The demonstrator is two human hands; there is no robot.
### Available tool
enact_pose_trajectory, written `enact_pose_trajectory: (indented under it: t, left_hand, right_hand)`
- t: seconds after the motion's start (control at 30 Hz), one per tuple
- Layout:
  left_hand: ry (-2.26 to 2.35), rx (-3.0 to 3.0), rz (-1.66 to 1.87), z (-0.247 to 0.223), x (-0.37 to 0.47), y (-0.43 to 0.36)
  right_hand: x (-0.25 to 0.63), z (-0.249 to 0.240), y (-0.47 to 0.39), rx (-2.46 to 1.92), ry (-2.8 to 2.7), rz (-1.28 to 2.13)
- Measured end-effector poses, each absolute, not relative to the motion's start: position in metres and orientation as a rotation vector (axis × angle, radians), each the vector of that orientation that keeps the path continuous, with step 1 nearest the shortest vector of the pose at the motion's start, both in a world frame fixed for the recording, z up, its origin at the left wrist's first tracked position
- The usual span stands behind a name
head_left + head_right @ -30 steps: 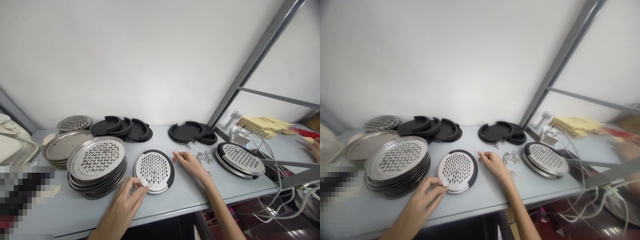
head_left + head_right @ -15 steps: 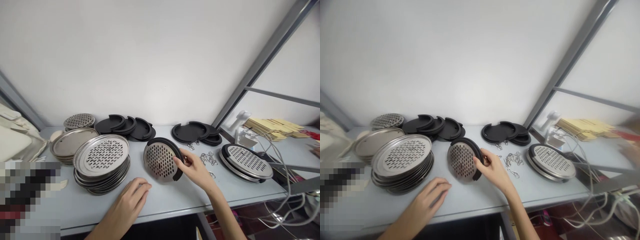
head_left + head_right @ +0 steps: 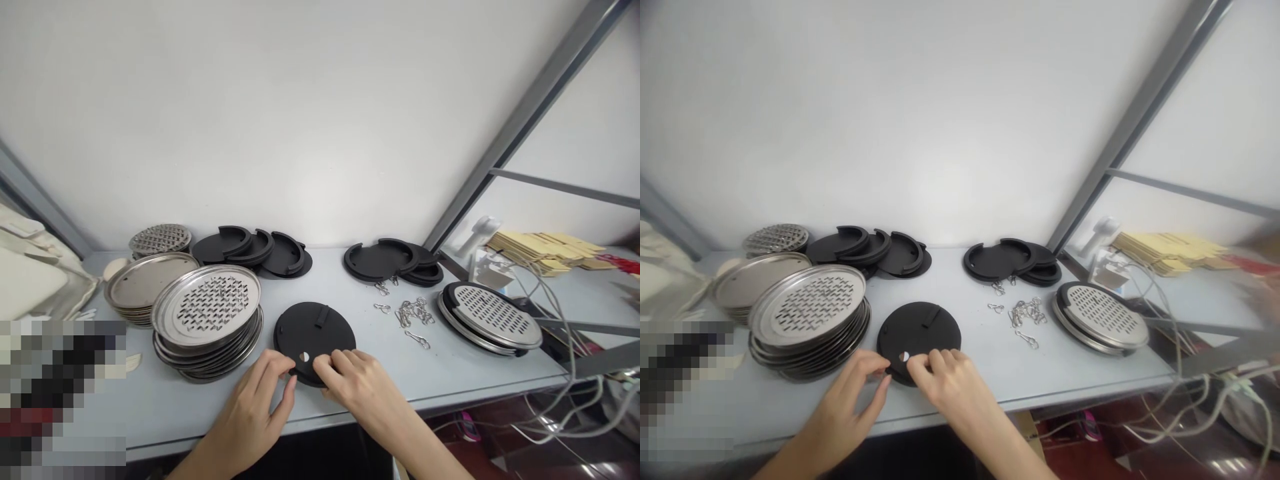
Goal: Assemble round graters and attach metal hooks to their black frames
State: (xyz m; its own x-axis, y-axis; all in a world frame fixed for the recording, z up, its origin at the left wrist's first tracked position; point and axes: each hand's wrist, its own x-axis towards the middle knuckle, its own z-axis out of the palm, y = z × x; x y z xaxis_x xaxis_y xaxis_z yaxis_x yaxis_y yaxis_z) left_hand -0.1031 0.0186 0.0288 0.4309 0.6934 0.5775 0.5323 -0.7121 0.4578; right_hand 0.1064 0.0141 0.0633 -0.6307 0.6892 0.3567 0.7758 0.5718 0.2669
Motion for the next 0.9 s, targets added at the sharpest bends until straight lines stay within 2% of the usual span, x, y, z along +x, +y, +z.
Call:
enact_pose_trajectory:
  t: [0.2, 0.9]
  left_hand:
    - [1.142, 2.558, 0.861, 0.03, -0.099, 0.02]
    - [1.063, 2.767, 0.871, 0.035, -0.098, 0.02]
  right_hand:
    - [0.107, 0.052, 0.011, -1.291, -2.62, -0.474]
    - [0.116, 0.055, 0.012, -1.344, -2.57, -0.14]
